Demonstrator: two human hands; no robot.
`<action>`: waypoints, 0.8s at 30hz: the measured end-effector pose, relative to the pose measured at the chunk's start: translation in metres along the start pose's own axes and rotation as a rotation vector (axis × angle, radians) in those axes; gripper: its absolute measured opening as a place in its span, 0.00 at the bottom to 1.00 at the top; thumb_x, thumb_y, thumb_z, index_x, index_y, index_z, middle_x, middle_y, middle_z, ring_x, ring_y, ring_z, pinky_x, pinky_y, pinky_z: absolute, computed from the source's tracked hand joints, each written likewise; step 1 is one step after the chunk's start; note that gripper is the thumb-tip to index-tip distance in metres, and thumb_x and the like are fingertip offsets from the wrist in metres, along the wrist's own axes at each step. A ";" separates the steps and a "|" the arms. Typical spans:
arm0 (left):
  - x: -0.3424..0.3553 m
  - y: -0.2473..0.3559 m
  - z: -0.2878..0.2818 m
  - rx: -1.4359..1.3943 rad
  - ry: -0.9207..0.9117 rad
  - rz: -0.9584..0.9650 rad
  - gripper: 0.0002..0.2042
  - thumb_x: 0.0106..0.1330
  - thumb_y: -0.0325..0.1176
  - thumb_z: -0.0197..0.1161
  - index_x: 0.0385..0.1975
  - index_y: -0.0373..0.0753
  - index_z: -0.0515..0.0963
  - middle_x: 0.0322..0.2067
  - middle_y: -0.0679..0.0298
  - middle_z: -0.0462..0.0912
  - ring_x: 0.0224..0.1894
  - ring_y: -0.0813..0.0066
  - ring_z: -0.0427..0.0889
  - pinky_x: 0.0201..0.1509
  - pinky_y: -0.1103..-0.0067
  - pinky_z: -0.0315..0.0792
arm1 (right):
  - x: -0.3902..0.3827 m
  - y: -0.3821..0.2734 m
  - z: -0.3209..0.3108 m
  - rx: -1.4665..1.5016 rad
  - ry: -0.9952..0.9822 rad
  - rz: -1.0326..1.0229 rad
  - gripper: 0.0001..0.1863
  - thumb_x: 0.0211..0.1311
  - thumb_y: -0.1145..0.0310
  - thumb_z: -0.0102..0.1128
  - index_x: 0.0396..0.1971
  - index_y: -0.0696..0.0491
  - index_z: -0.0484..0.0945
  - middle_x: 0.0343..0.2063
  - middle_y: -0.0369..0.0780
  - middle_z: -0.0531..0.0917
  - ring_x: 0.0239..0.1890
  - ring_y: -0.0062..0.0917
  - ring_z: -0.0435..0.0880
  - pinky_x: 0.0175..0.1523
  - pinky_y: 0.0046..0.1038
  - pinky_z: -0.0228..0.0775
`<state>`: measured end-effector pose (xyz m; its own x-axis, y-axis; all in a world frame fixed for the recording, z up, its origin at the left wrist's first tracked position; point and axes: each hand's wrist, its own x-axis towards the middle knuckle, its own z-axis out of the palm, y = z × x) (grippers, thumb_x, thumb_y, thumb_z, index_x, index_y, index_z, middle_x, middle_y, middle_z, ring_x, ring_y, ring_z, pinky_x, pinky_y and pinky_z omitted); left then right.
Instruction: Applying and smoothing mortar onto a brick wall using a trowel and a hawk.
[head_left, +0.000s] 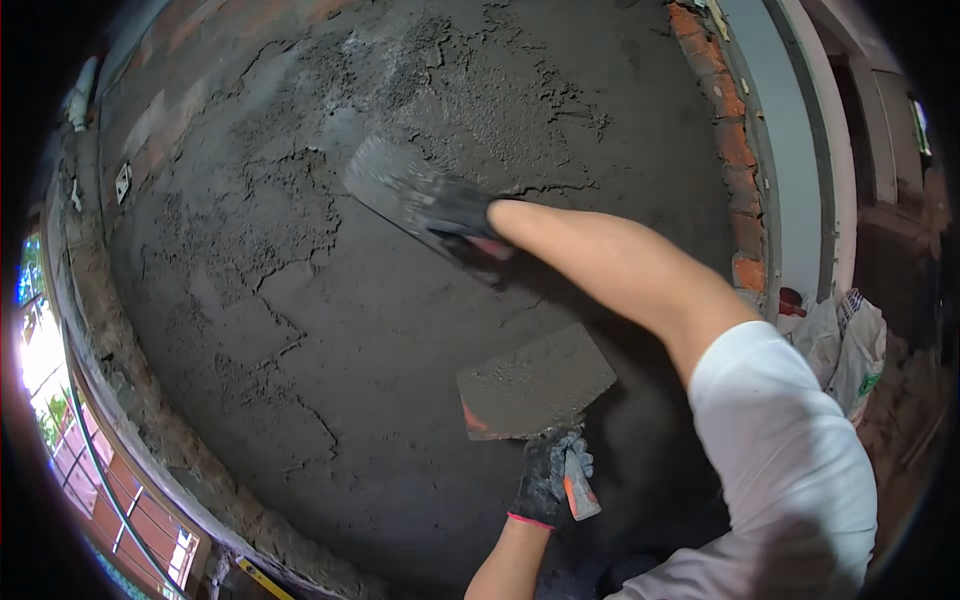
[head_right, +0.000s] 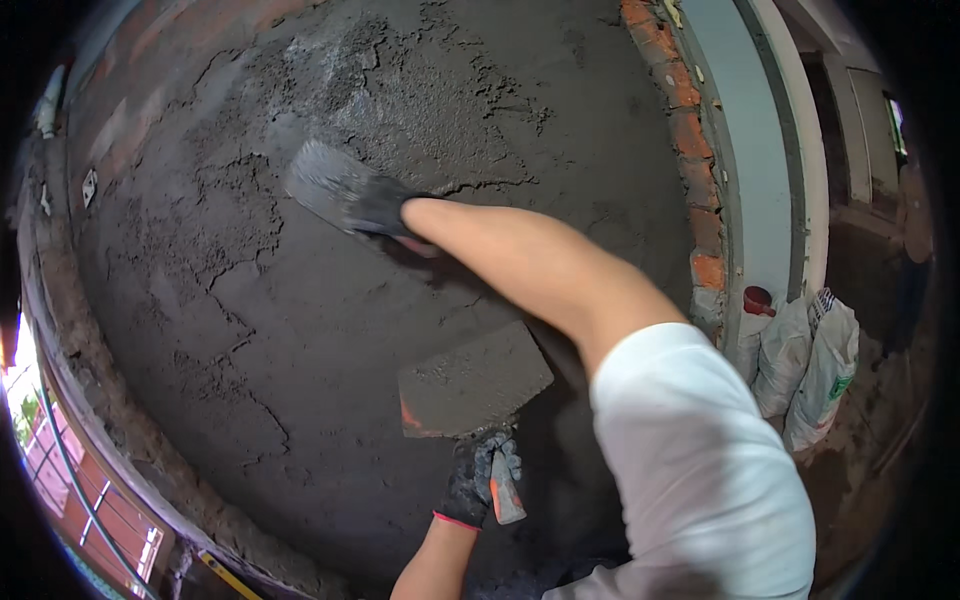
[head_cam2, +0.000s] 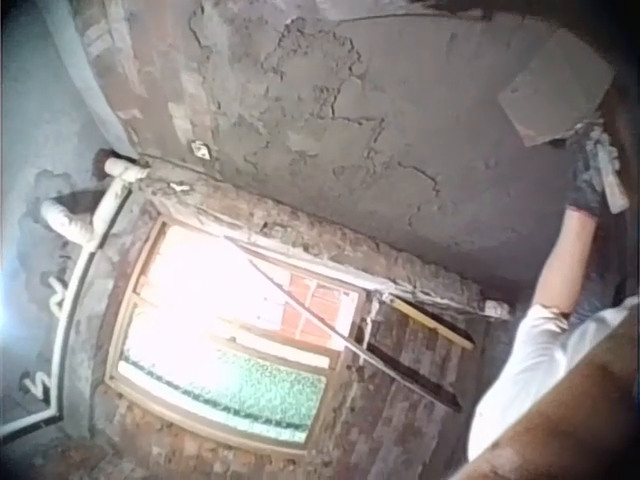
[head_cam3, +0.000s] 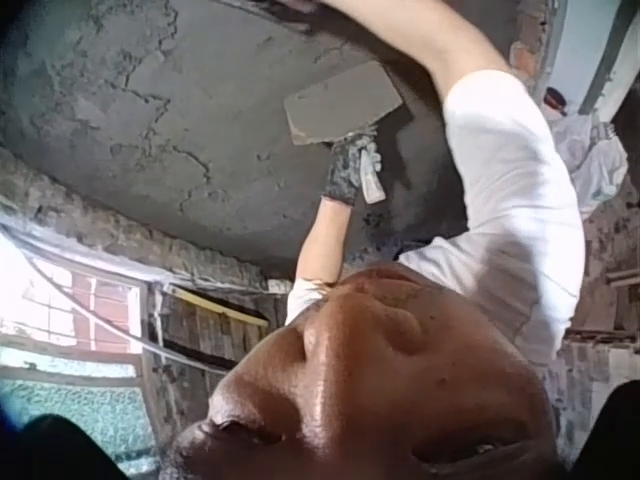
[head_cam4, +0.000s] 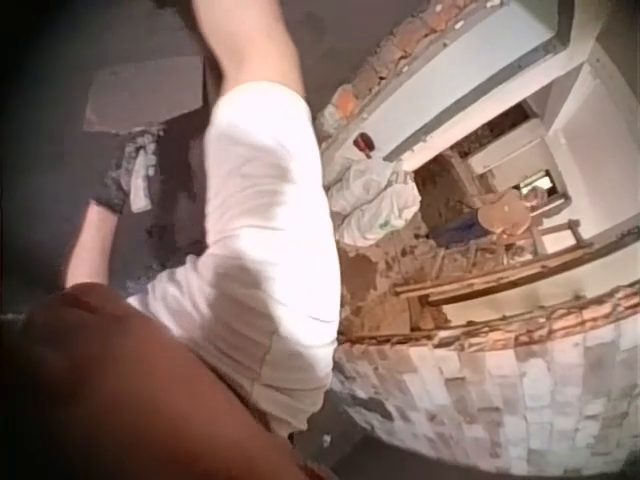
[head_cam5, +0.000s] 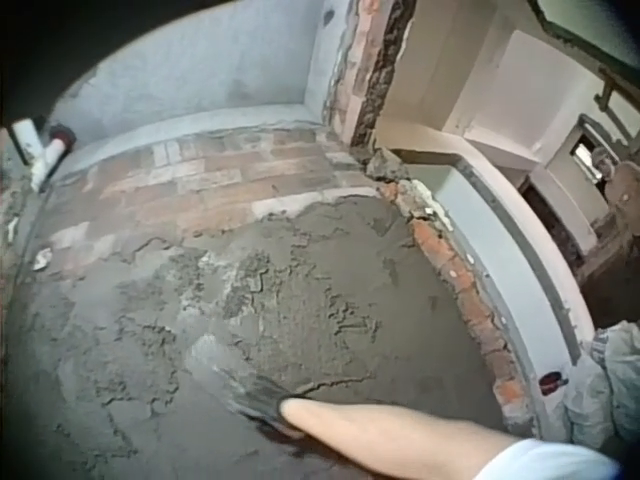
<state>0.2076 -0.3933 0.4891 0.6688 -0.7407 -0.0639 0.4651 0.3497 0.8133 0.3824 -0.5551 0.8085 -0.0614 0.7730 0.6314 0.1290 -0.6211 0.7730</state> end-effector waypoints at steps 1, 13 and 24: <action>-0.006 0.013 -0.022 -0.033 0.093 0.024 0.03 0.60 0.33 0.55 0.29 0.43 0.71 0.19 0.67 0.71 0.18 0.72 0.72 0.22 0.76 0.68 | 0.022 -0.033 -0.020 0.080 -0.624 0.135 0.10 0.41 0.65 0.57 0.23 0.54 0.80 0.22 0.44 0.81 0.25 0.38 0.81 0.33 0.37 0.73; -0.008 -0.002 -0.021 0.174 0.084 0.263 0.08 0.60 0.29 0.56 0.37 0.35 0.75 0.21 0.62 0.75 0.19 0.69 0.75 0.21 0.75 0.70 | 0.031 0.144 -0.139 -0.166 -0.797 0.563 0.09 0.47 0.67 0.54 0.21 0.56 0.80 0.23 0.45 0.82 0.27 0.33 0.83 0.32 0.37 0.75; -0.060 -0.046 -0.092 0.118 0.301 0.207 0.09 0.59 0.31 0.54 0.36 0.34 0.74 0.18 0.64 0.72 0.17 0.72 0.72 0.19 0.77 0.70 | -0.126 0.154 -0.165 0.546 -0.446 1.070 0.19 0.62 0.58 0.46 0.17 0.55 0.73 0.13 0.35 0.76 0.14 0.22 0.73 0.22 0.31 0.63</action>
<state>0.1996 -0.3123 0.4020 0.8900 -0.4539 -0.0445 0.2447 0.3929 0.8864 0.2466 -0.7691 0.8583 0.6462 -0.0346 0.7624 0.3022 -0.9057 -0.2973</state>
